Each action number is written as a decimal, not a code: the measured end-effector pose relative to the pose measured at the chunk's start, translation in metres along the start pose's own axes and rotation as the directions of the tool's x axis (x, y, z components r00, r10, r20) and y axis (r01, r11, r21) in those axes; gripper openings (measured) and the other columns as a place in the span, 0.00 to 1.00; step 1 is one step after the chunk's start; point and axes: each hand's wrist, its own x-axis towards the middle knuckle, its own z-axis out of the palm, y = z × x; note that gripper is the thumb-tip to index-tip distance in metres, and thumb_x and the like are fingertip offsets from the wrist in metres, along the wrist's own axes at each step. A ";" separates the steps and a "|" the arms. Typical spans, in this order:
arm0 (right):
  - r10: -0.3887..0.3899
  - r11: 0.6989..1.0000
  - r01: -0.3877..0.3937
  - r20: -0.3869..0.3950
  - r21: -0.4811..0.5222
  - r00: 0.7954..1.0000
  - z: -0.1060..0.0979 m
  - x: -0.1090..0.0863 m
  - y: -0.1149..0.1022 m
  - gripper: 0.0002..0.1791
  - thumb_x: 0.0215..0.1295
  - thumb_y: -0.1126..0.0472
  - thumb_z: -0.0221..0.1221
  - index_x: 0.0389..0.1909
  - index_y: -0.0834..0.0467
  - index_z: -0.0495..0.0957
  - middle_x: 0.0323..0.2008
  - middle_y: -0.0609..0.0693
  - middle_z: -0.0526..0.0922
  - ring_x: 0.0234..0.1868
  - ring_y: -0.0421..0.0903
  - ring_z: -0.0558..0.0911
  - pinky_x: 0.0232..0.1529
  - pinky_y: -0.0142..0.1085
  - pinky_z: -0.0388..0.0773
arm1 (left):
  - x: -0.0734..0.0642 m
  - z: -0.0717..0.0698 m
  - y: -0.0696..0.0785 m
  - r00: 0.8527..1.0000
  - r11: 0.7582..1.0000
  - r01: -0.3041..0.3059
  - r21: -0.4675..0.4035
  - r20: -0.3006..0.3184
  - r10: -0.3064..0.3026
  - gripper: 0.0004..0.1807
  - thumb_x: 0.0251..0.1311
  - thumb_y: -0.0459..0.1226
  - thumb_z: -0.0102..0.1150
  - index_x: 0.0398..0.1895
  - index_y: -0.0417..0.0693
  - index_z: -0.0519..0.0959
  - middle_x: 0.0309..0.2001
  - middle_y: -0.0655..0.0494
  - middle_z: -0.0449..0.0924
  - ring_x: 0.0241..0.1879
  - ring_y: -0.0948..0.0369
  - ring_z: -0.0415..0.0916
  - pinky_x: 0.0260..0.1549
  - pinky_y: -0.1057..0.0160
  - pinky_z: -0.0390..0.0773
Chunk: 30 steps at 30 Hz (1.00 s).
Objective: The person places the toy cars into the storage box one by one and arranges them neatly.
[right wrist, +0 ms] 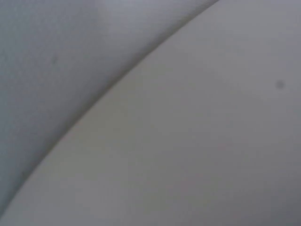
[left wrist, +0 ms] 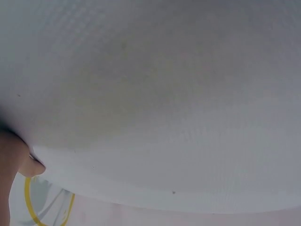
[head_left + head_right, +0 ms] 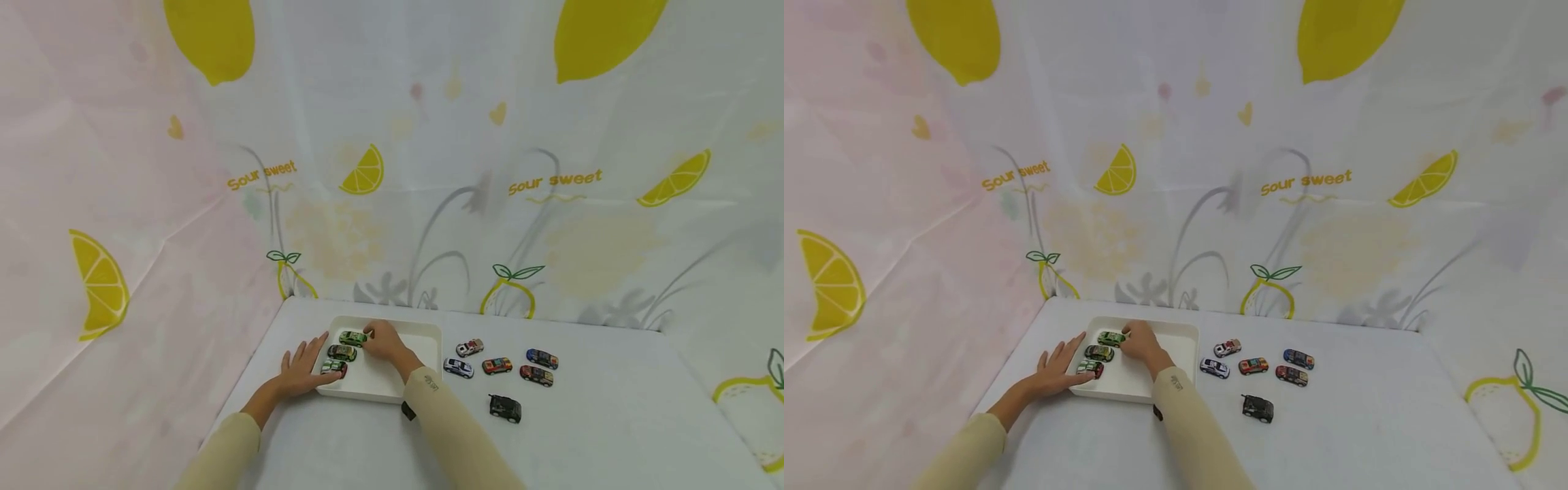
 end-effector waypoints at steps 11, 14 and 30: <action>-0.012 1.000 0.013 -0.012 0.027 1.000 -0.002 -0.001 -0.002 0.16 0.62 0.60 0.66 0.49 0.62 0.83 0.42 0.57 0.84 0.44 0.51 0.82 0.44 0.41 0.79 | 0.001 0.000 0.002 0.999 1.000 -0.029 0.008 -0.020 0.029 0.60 0.51 0.72 0.55 0.80 0.57 0.42 0.78 0.35 0.44 0.76 0.35 0.34 0.67 0.29 0.27; -0.031 0.999 0.031 -0.008 0.023 0.999 -0.004 -0.003 -0.006 0.14 0.63 0.61 0.65 0.48 0.61 0.83 0.41 0.57 0.84 0.43 0.50 0.82 0.44 0.41 0.79 | 0.000 -0.001 0.004 0.999 0.999 -0.031 -0.011 -0.025 0.031 0.60 0.51 0.70 0.57 0.80 0.56 0.43 0.77 0.33 0.45 0.75 0.33 0.35 0.66 0.27 0.28; 0.003 0.999 -0.004 -0.026 -0.036 1.000 0.003 0.000 -0.014 0.12 0.63 0.59 0.66 0.47 0.56 0.84 0.37 0.51 0.86 0.38 0.46 0.83 0.38 0.37 0.78 | 0.008 0.004 -0.006 1.000 1.000 0.002 0.017 -0.025 -0.001 0.58 0.53 0.68 0.58 0.80 0.56 0.42 0.79 0.39 0.44 0.77 0.37 0.35 0.67 0.29 0.28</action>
